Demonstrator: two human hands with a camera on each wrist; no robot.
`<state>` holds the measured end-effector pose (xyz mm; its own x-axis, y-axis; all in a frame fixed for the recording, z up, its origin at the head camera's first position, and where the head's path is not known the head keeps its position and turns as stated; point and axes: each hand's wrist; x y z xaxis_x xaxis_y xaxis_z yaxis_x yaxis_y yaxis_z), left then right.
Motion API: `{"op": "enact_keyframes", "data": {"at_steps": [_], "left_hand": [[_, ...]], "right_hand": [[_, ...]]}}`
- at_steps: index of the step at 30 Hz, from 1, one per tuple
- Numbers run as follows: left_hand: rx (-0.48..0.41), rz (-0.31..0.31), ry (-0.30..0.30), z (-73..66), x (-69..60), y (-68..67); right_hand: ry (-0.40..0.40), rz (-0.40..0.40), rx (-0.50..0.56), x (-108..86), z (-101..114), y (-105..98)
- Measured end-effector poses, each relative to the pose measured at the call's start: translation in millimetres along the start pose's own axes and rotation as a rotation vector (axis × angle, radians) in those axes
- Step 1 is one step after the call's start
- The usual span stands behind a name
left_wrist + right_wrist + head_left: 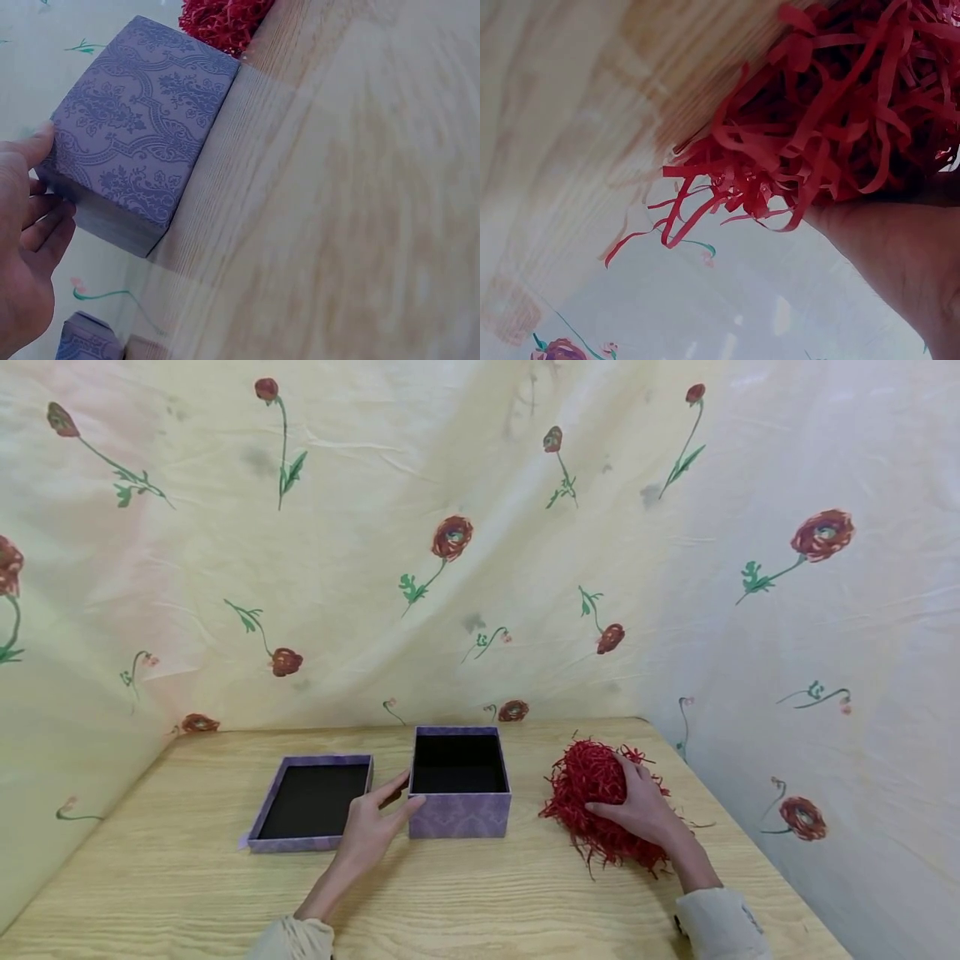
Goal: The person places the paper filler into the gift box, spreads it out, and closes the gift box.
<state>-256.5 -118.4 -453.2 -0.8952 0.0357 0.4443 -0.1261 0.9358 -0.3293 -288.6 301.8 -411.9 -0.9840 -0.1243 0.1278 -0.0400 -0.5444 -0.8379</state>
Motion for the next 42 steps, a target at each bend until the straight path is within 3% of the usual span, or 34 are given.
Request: {"op": "enact_keyframes", "data": {"at_steps": [26, 37, 42], "left_hand": [[0.017, -0.016, 0.046, 3.4, 1.3, 1.2], [0.021, -0.016, 0.041, 2.7, 1.4, 1.0], [0.02, -0.015, 0.035, 2.9, 1.3, 1.1]], "right_hand": [[0.016, 0.003, -0.03, 7.1, -4.2, 0.6], [-0.078, -0.088, 0.003, 7.2, -8.9, -3.8], [-0.085, -0.108, 0.017, 5.0, -6.4, -8.7]]}}
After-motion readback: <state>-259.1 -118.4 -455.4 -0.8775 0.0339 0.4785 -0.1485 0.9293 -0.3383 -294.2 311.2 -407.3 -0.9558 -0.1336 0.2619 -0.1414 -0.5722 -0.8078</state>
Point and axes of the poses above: each hand's wrist, its own x-axis towards the middle knuckle, its own y-axis out of the palm, z = x × y
